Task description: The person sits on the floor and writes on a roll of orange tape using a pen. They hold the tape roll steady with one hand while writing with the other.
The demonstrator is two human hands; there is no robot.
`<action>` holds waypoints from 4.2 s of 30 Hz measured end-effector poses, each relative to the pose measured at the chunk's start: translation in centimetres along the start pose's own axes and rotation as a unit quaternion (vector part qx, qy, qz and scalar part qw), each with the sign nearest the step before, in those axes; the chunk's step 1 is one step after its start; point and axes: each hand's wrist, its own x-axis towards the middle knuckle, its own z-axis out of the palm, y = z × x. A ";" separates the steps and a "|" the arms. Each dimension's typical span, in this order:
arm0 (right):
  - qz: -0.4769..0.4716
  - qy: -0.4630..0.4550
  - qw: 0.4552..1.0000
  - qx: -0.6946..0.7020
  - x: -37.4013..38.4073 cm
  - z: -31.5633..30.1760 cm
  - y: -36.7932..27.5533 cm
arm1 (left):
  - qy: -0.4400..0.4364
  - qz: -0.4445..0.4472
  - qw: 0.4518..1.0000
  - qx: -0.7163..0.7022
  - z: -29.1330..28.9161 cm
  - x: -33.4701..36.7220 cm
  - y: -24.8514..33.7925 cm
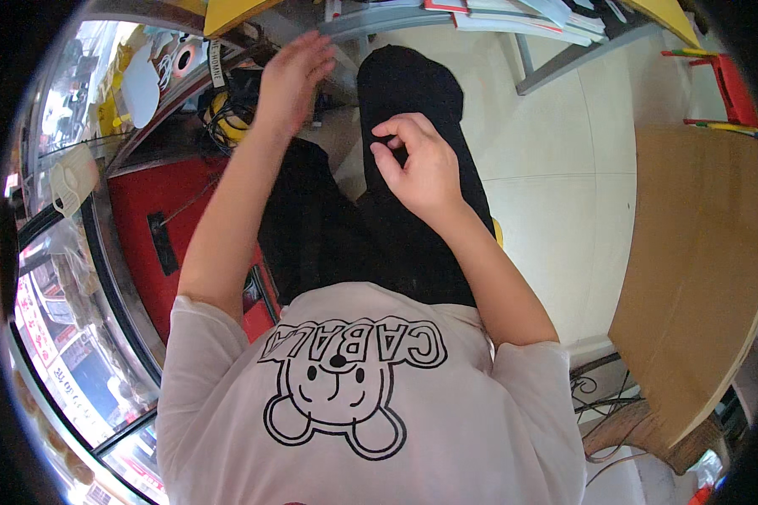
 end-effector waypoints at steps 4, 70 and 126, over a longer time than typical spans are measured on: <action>0.021 0.027 0.999 0.015 0.3 -1.4 0.5 | 0.014 -0.137 0.956 -0.257 2.5 7.0 -0.2; -0.149 -0.006 0.961 -0.233 18.8 4.3 -2.1 | -0.003 -0.226 0.934 -0.278 1.6 0.7 -2.9; 0.028 -0.121 0.934 -0.334 22.7 5.6 3.3 | 0.022 0.128 0.945 0.300 3.4 5.7 1.3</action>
